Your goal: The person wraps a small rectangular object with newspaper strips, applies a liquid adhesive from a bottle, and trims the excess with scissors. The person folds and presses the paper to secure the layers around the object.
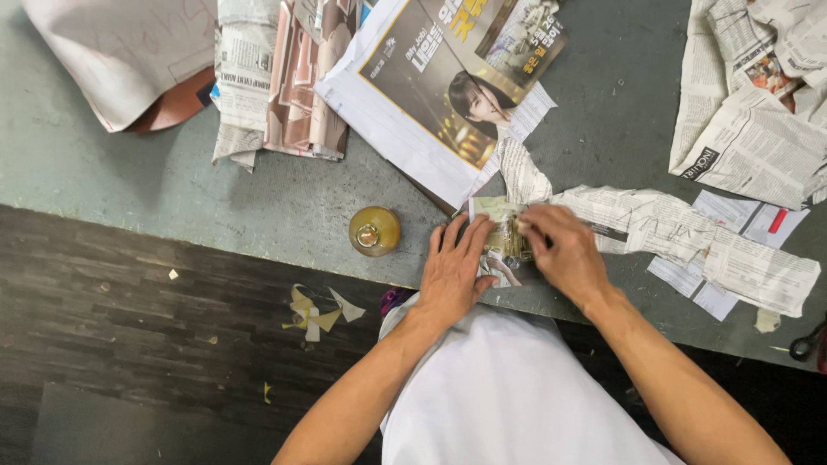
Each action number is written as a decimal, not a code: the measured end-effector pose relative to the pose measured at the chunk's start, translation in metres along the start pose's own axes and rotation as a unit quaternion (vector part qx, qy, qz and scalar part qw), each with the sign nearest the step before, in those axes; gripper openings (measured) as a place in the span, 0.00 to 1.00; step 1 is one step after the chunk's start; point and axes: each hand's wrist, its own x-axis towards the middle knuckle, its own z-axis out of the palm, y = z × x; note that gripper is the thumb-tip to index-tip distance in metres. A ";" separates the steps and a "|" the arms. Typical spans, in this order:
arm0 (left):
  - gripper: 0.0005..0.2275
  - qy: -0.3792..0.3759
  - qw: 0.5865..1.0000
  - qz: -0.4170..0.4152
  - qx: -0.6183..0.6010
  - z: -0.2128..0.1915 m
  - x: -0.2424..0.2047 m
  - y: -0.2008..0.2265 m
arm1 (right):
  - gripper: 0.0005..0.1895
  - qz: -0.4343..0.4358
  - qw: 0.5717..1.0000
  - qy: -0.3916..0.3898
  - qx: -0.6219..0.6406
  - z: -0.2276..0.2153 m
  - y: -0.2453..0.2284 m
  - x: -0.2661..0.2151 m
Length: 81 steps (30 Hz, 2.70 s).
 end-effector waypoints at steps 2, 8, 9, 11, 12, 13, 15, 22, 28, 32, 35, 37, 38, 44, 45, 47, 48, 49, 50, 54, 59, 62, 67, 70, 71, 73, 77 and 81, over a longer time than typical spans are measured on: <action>0.42 0.004 1.000 0.003 0.000 -0.001 0.002 0.000 | 0.11 -0.008 1.000 -0.021 0.016 0.000 -0.007 -0.012; 0.42 0.005 1.000 0.002 0.004 0.000 -0.001 -0.001 | 0.12 0.003 0.999 -0.054 0.008 -0.007 -0.002 -0.033; 0.42 0.002 1.000 -0.001 0.007 0.000 -0.002 0.000 | 0.12 0.013 0.999 -0.047 0.009 -0.007 -0.002 -0.035; 0.42 -0.001 1.000 -0.002 0.008 -0.001 -0.001 0.000 | 0.13 0.034 0.999 -0.025 0.009 -0.006 -0.001 -0.034; 0.42 -0.001 1.000 -0.003 0.006 -0.001 0.000 0.001 | 0.13 0.026 0.999 -0.036 0.005 -0.006 -0.002 -0.035; 0.42 0.000 1.000 -0.004 0.004 -0.001 0.003 0.001 | 0.12 0.019 0.999 -0.048 0.001 -0.005 -0.003 -0.037; 0.42 -0.004 1.000 -0.001 0.006 0.000 0.004 0.001 | 0.11 0.028 0.998 -0.059 0.012 -0.004 -0.001 -0.040; 0.42 -0.004 1.000 0.007 0.014 0.001 0.001 -0.002 | 0.13 0.011 0.997 -0.073 0.027 0.004 -0.008 -0.034; 0.44 -0.007 1.000 -0.002 0.018 0.004 0.000 -0.004 | 0.12 0.022 1.000 -0.010 -0.004 -0.002 0.000 -0.002; 0.45 0.000 1.000 0.008 0.003 0.001 0.002 0.000 | 0.11 0.029 0.999 -0.015 0.014 -0.002 -0.007 -0.004; 0.46 0.003 1.000 0.003 0.006 0.000 0.003 -0.001 | 0.11 -0.014 0.999 -0.029 0.003 0.003 -0.012 0.000; 0.45 -0.002 1.000 0.001 0.007 0.001 -0.001 -0.002 | 0.11 -0.023 0.999 -0.024 0.000 0.003 -0.007 0.010; 0.45 -0.002 1.000 0.002 0.004 0.001 -0.002 -0.002 | 0.11 -0.027 0.999 -0.019 -0.004 0.001 -0.003 0.015; 0.45 -0.002 1.000 0.004 -0.002 -0.001 0.001 0.000 | 0.09 0.018 1.000 -0.018 -0.006 -0.004 -0.003 -0.008; 0.45 -0.001 1.000 0.001 -0.001 0.000 0.001 0.000 | 0.10 0.011 1.000 -0.025 -0.008 -0.002 -0.004 -0.017; 0.45 -0.001 1.000 -0.002 0.002 0.000 -0.001 -0.001 | 0.11 -0.004 0.999 -0.037 -0.008 0.000 -0.003 -0.028; 0.45 -0.002 1.000 -0.001 0.002 0.001 0.000 -0.002 | 0.11 0.018 0.999 -0.039 -0.008 0.000 0.000 -0.028; 0.45 -0.003 1.000 0.000 0.003 0.002 0.000 -0.002 | 0.11 0.040 0.998 -0.041 -0.007 -0.002 0.004 -0.026; 0.45 -0.006 1.000 -0.001 0.002 0.002 0.001 -0.002 | 0.11 0.064 0.997 -0.041 -0.008 -0.003 0.006 -0.025; 0.45 -0.014 1.000 0.001 0.001 -0.002 0.002 -0.001 | 0.12 0.070 0.996 -0.044 0.027 -0.004 -0.001 -0.025; 0.44 -0.012 1.000 -0.002 0.001 -0.003 0.007 0.003 | 0.10 -0.015 0.999 -0.006 0.035 -0.004 -0.006 -0.018; 0.44 -0.005 1.000 0.003 0.006 -0.005 0.005 0.005 | 0.11 -0.021 0.998 -0.020 0.057 -0.001 -0.002 -0.007; 0.45 0.010 1.000 0.008 -0.019 -0.005 0.005 0.002 | 0.10 0.120 0.980 0.013 0.159 -0.010 -0.004 0.012; 0.45 0.010 0.999 -0.027 -0.032 -0.002 -0.003 -0.002 | 0.11 0.137 0.965 0.051 0.219 -0.021 -0.016 0.029; 0.45 -0.005 0.998 -0.044 -0.037 0.001 -0.003 -0.002 | 0.11 0.143 0.963 0.050 0.221 -0.027 -0.024 0.033; 0.44 -0.006 0.998 -0.055 -0.040 0.004 -0.003 -0.004 | 0.13 0.078 0.984 0.054 0.150 -0.035 -0.048 0.043; 0.44 0.033 0.999 0.008 -0.036 0.002 -0.009 -0.006 | 0.13 -0.067 0.977 0.032 0.201 -0.037 -0.116 0.056; 0.40 0.062 0.997 0.017 -0.045 0.006 -0.014 -0.009 | 0.12 -0.151 0.967 -0.001 0.205 -0.025 -0.161 0.071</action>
